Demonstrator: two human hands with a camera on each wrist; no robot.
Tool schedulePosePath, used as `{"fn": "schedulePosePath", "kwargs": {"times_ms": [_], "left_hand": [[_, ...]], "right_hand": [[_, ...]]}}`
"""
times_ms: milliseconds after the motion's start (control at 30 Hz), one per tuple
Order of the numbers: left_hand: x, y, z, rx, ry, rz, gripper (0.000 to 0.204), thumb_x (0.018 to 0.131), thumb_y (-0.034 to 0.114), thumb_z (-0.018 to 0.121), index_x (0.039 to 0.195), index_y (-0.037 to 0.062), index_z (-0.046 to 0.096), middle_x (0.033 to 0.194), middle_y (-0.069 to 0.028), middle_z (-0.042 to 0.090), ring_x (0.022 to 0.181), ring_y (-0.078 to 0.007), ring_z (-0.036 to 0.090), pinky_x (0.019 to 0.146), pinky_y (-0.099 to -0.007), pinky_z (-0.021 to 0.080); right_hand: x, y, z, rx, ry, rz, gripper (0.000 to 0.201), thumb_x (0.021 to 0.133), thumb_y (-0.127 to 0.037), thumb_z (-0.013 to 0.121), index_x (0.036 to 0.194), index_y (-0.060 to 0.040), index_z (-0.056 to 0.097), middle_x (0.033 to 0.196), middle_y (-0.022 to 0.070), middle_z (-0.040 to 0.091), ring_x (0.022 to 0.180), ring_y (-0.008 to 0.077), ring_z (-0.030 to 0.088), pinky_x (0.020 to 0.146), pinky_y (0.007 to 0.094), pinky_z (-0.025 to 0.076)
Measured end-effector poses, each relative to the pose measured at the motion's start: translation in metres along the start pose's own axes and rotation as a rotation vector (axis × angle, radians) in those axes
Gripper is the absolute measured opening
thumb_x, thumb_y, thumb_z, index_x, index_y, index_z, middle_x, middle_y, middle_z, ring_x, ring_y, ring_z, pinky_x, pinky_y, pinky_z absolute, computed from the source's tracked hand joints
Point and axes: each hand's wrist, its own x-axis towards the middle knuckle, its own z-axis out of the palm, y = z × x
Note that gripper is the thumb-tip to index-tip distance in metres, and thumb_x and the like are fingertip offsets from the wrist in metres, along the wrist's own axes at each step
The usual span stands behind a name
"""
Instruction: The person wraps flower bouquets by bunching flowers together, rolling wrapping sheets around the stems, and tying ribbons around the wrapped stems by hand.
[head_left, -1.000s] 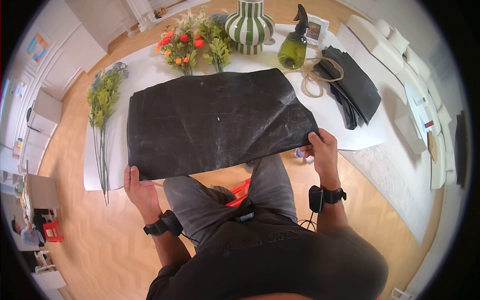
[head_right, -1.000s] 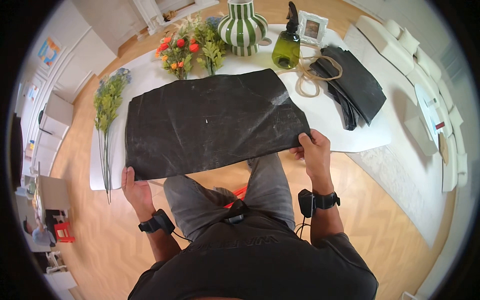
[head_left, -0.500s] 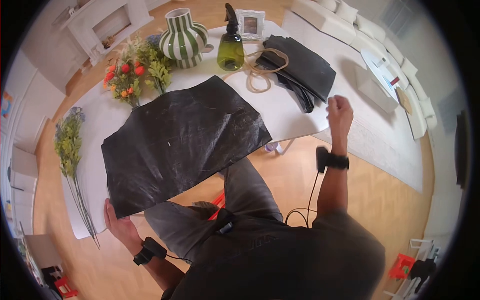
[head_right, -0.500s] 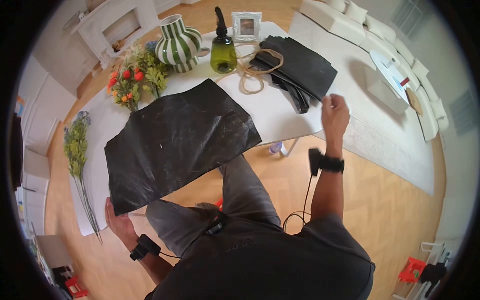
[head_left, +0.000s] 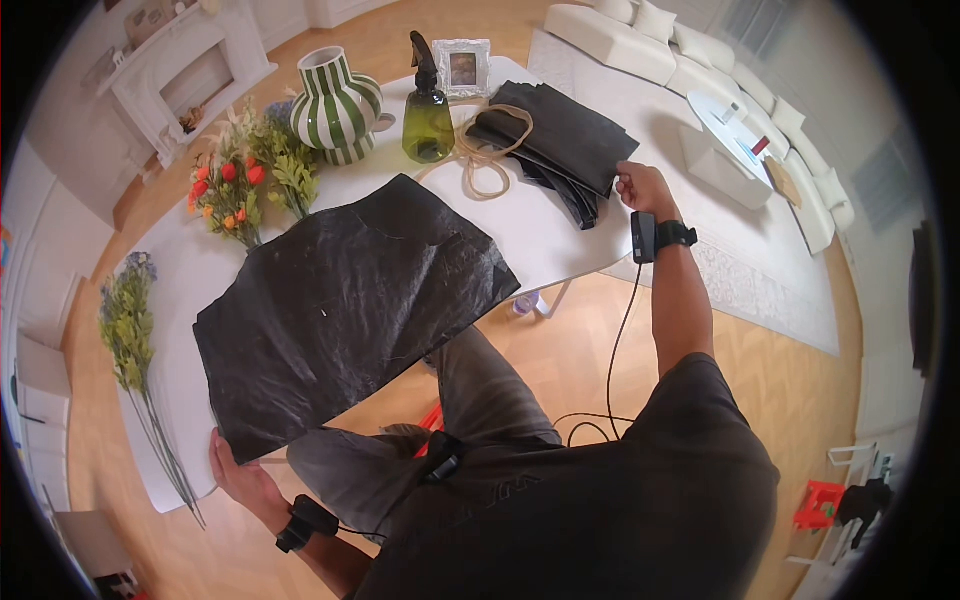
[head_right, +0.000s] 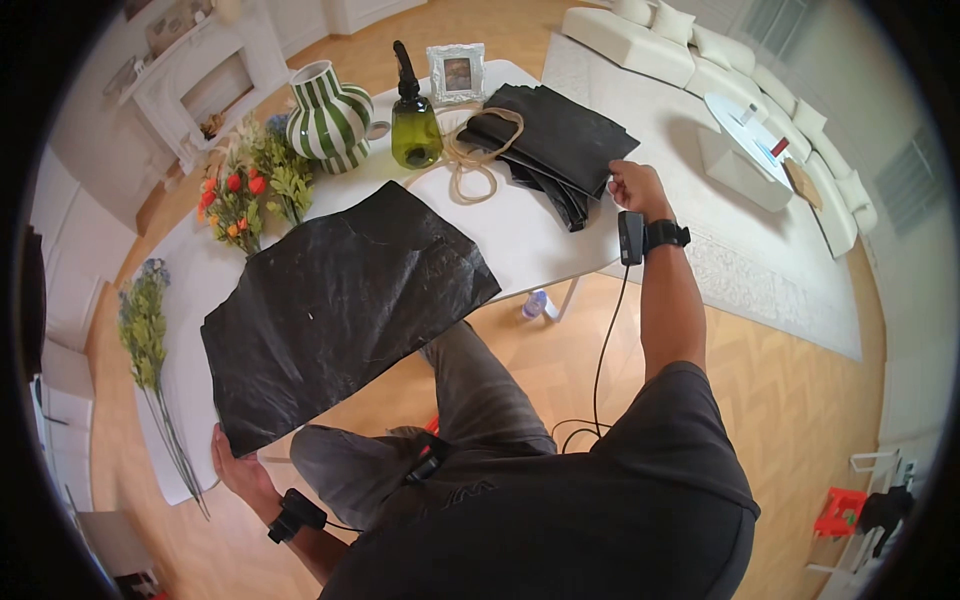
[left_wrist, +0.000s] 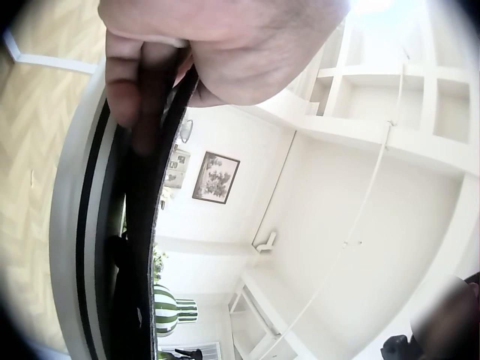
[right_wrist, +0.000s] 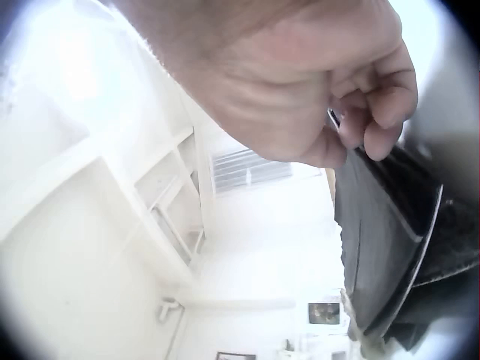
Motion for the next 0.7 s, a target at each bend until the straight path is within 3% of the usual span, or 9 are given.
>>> {"fn": "schedulePosePath", "kwargs": {"times_ms": [67, 233, 367, 467, 533, 567, 600, 667, 700], "left_hand": [[0.000, -0.001, -0.001, -0.007, 0.002, 0.004, 0.037, 0.097, 0.022, 0.056, 0.124, -0.0018, 0.058, 0.120, -0.0122, 0.061, 0.108, -0.0218, 0.060, 0.084, -0.0287, 0.049], [0.001, -0.004, -0.003, -0.036, -0.018, 0.017, 0.037, 0.097, 0.023, 0.057, 0.124, -0.0020, 0.058, 0.119, -0.0119, 0.061, 0.107, -0.0210, 0.060, 0.083, -0.0282, 0.049], [0.003, -0.007, -0.004, -0.077, -0.024, 0.016, 0.036, 0.097, 0.022, 0.057, 0.124, -0.0018, 0.058, 0.117, -0.0116, 0.063, 0.103, -0.0199, 0.062, 0.078, -0.0257, 0.050], [0.001, -0.006, -0.003, -0.078, -0.019, 0.020, 0.035, 0.097, 0.020, 0.057, 0.124, -0.0020, 0.058, 0.115, -0.0112, 0.064, 0.100, -0.0191, 0.064, 0.076, -0.0245, 0.051], [0.001, -0.005, -0.004, -0.061, -0.024, 0.026, 0.034, 0.097, 0.019, 0.057, 0.124, -0.0021, 0.058, 0.114, -0.0111, 0.065, 0.098, -0.0187, 0.064, 0.075, -0.0240, 0.051], [0.001, -0.006, -0.005, -0.066, -0.030, 0.024, 0.034, 0.097, 0.019, 0.057, 0.124, -0.0021, 0.058, 0.114, -0.0110, 0.065, 0.098, -0.0183, 0.064, 0.074, -0.0235, 0.051], [0.001, -0.006, -0.005, -0.072, -0.037, 0.022, 0.034, 0.097, 0.019, 0.057, 0.124, -0.0021, 0.058, 0.113, -0.0109, 0.065, 0.098, -0.0179, 0.064, 0.072, -0.0230, 0.051], [0.002, -0.007, -0.004, -0.085, -0.034, 0.018, 0.034, 0.097, 0.019, 0.057, 0.124, -0.0020, 0.058, 0.114, -0.0108, 0.065, 0.098, -0.0175, 0.064, 0.071, -0.0223, 0.050], [0.002, -0.007, -0.004, -0.098, -0.029, 0.017, 0.034, 0.097, 0.019, 0.057, 0.124, -0.0019, 0.058, 0.114, -0.0108, 0.065, 0.098, -0.0172, 0.064, 0.070, -0.0216, 0.050]], "right_hand": [[-0.004, -0.005, 0.007, 0.027, 0.028, -0.002, 0.037, 0.084, -0.030, 0.076, 0.072, -0.0017, 0.056, 0.066, 0.0070, 0.057, 0.050, 0.0138, 0.054, 0.040, 0.0243, 0.036], [-0.019, -0.014, 0.020, -0.446, 0.078, 0.013, 0.031, 0.083, -0.024, 0.075, 0.067, -0.0046, 0.057, 0.058, 0.0038, 0.052, 0.044, 0.0126, 0.047, 0.038, 0.0264, 0.031], [0.005, 0.000, 0.015, -0.487, 0.078, 0.008, 0.029, 0.082, -0.021, 0.075, 0.066, -0.0043, 0.058, 0.056, 0.0025, 0.049, 0.045, 0.0129, 0.047, 0.038, 0.0291, 0.032], [0.010, -0.008, 0.011, -0.382, 0.093, -0.123, 0.025, 0.082, -0.019, 0.070, 0.067, -0.0024, 0.061, 0.056, 0.0066, 0.055, 0.046, 0.0177, 0.054, 0.042, 0.0331, 0.041], [-0.006, -0.029, 0.012, -0.808, 0.257, -0.340, 0.025, 0.083, -0.021, 0.062, 0.070, -0.0008, 0.064, 0.067, 0.0154, 0.066, 0.050, 0.0231, 0.062, 0.051, 0.0362, 0.050], [0.000, -0.039, 0.008, -0.917, 0.230, -0.278, 0.029, 0.084, -0.027, 0.058, 0.078, -0.0001, 0.067, 0.083, 0.0223, 0.070, 0.065, 0.0325, 0.069, 0.066, 0.0403, 0.056], [0.004, -0.045, 0.006, -0.918, 0.232, -0.275, 0.029, 0.084, -0.027, 0.058, 0.078, -0.0001, 0.067, 0.083, 0.0223, 0.070, 0.065, 0.0325, 0.069, 0.066, 0.0403, 0.056], [0.004, -0.056, 0.006, -1.288, 0.514, -0.671, 0.030, 0.085, -0.028, 0.057, 0.085, -0.0013, 0.069, 0.085, 0.0226, 0.070, 0.079, 0.0382, 0.069, 0.074, 0.0429, 0.054], [-0.001, -0.062, 0.006, -1.289, 0.514, -0.671, 0.030, 0.085, -0.028, 0.057, 0.085, -0.0013, 0.069, 0.085, 0.0226, 0.070, 0.079, 0.0382, 0.069, 0.074, 0.0429, 0.054]]}}
